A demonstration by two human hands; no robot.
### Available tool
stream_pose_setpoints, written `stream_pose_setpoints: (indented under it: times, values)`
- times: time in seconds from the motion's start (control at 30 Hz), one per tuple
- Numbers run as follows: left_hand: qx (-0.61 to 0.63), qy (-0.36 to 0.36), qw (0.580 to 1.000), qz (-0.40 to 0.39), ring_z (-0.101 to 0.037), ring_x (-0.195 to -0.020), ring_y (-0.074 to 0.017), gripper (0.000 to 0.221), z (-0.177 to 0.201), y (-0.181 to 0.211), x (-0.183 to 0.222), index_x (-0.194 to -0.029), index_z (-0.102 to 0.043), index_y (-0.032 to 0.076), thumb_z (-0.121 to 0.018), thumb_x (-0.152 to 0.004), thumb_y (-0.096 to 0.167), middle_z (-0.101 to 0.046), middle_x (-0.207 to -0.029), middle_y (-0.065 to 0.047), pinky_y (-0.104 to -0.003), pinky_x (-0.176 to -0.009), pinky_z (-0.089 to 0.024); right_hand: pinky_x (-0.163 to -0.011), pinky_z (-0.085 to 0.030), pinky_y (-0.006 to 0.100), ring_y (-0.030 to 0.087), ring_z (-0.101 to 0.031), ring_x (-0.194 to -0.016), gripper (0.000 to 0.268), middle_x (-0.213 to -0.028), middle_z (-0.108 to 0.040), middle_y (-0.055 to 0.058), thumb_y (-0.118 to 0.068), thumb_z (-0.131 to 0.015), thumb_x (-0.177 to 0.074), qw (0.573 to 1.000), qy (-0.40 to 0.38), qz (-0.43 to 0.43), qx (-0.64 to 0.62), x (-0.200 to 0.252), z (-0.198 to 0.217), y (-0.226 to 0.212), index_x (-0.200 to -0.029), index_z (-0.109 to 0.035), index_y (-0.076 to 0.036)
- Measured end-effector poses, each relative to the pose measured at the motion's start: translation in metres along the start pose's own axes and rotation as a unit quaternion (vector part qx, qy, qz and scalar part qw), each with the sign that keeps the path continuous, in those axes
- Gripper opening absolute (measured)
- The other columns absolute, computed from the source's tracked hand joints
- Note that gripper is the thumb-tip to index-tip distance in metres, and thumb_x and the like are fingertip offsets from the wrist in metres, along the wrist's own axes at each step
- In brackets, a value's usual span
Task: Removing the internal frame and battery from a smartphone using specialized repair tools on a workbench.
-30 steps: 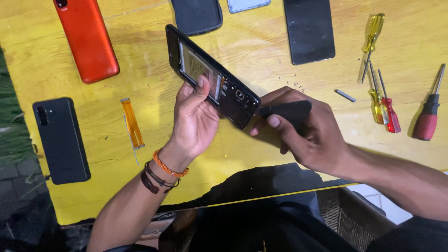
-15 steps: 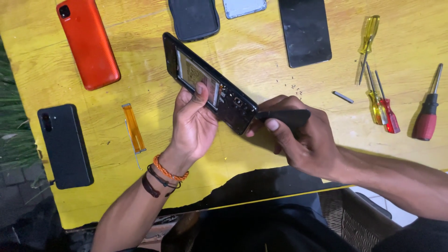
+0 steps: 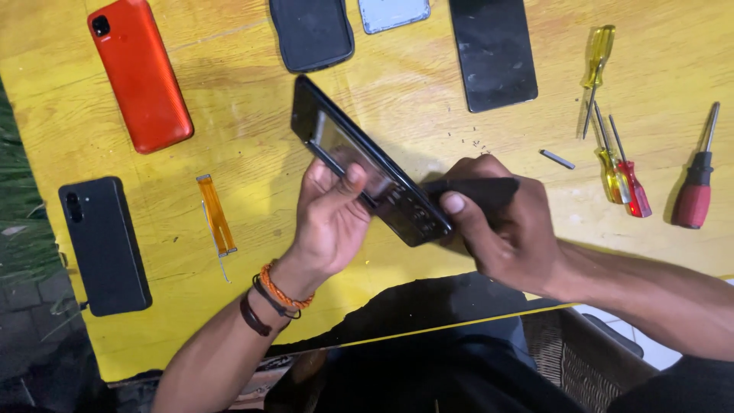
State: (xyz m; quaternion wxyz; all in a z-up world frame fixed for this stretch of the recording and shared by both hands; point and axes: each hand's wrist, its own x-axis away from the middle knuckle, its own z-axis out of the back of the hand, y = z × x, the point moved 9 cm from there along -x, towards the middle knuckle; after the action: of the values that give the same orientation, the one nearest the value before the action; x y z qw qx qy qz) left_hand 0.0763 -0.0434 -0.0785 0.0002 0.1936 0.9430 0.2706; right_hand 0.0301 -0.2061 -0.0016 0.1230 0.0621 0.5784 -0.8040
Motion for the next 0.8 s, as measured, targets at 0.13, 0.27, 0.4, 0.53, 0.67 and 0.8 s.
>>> stream_pose_setpoints:
  times: [0.13, 0.27, 0.4, 0.53, 0.67, 0.8]
  values:
    - [0.031, 0.041, 0.998, -0.039, -0.073, -0.087, -0.0237, 0.034, 0.031, 0.017, -0.004, -0.119, -0.054, 0.002, -0.065, -0.091, -0.013, -0.072, -0.089, -0.010, -0.038, -0.091, -0.063, -0.061, -0.062, 0.029, 0.027, -0.081, -0.083, 0.021, -0.083, -0.074, 0.018, -0.018, -0.046, -0.105, 0.996, -0.018, 0.034, -0.075, -0.010, 0.004, -0.020, -0.101, -0.053, 0.002]
    - [0.010, 0.149, 0.989, -0.022, -0.065, -0.082, -0.0107, 0.030, 0.054, 0.016, -0.002, -0.107, -0.057, 0.010, -0.070, -0.089, -0.010, -0.068, -0.089, 0.000, -0.022, -0.069, -0.054, -0.084, -0.060, 0.037, 0.034, -0.075, -0.104, 0.017, -0.112, -0.071, 0.027, -0.012, -0.048, -0.103, 0.998, -0.033, 0.035, -0.044, -0.011, 0.001, -0.024, -0.098, -0.054, 0.003]
    - [0.010, 0.124, 0.991, -0.041, -0.067, -0.088, -0.0148, 0.029, 0.041, 0.020, -0.004, -0.111, -0.060, 0.007, -0.070, -0.090, -0.009, -0.068, -0.088, -0.001, -0.027, -0.086, -0.058, -0.084, -0.057, 0.036, 0.031, -0.072, -0.102, 0.016, -0.112, -0.070, 0.024, -0.011, -0.050, -0.102, 0.998, -0.041, 0.041, -0.016, -0.012, 0.000, -0.025, -0.095, -0.055, 0.003]
    - [0.003, 0.158, 0.987, -0.020, -0.058, -0.072, -0.0097, 0.028, 0.047, 0.017, -0.003, -0.088, -0.055, 0.014, -0.073, -0.087, -0.008, -0.062, -0.079, 0.004, -0.022, -0.063, -0.054, -0.080, -0.057, 0.033, 0.028, -0.073, -0.094, 0.019, -0.113, -0.070, 0.022, -0.011, -0.050, -0.102, 0.998, -0.044, 0.032, -0.014, -0.012, 0.000, -0.024, -0.097, -0.059, 0.005]
    - [0.029, 0.160, 0.986, -0.019, -0.062, -0.080, -0.0123, 0.034, 0.053, 0.014, -0.001, -0.086, -0.048, 0.015, -0.068, -0.087, -0.012, -0.064, -0.084, 0.000, -0.025, -0.073, -0.058, -0.082, -0.058, 0.034, 0.029, -0.073, -0.098, 0.018, -0.111, -0.070, 0.023, -0.009, -0.052, -0.101, 0.998, -0.049, 0.033, -0.004, -0.012, -0.001, -0.024, -0.093, -0.060, 0.004]
    - [0.009, 0.199, 0.980, 0.003, -0.057, -0.083, -0.0048, 0.048, 0.066, 0.011, 0.003, -0.075, -0.037, 0.021, -0.071, -0.085, -0.010, -0.061, -0.084, 0.006, -0.016, -0.053, -0.039, -0.085, -0.059, 0.036, 0.031, -0.072, -0.103, 0.019, -0.109, -0.070, 0.024, -0.008, -0.052, -0.101, 0.998, -0.051, 0.043, -0.008, -0.013, -0.001, -0.027, -0.093, -0.062, 0.006]
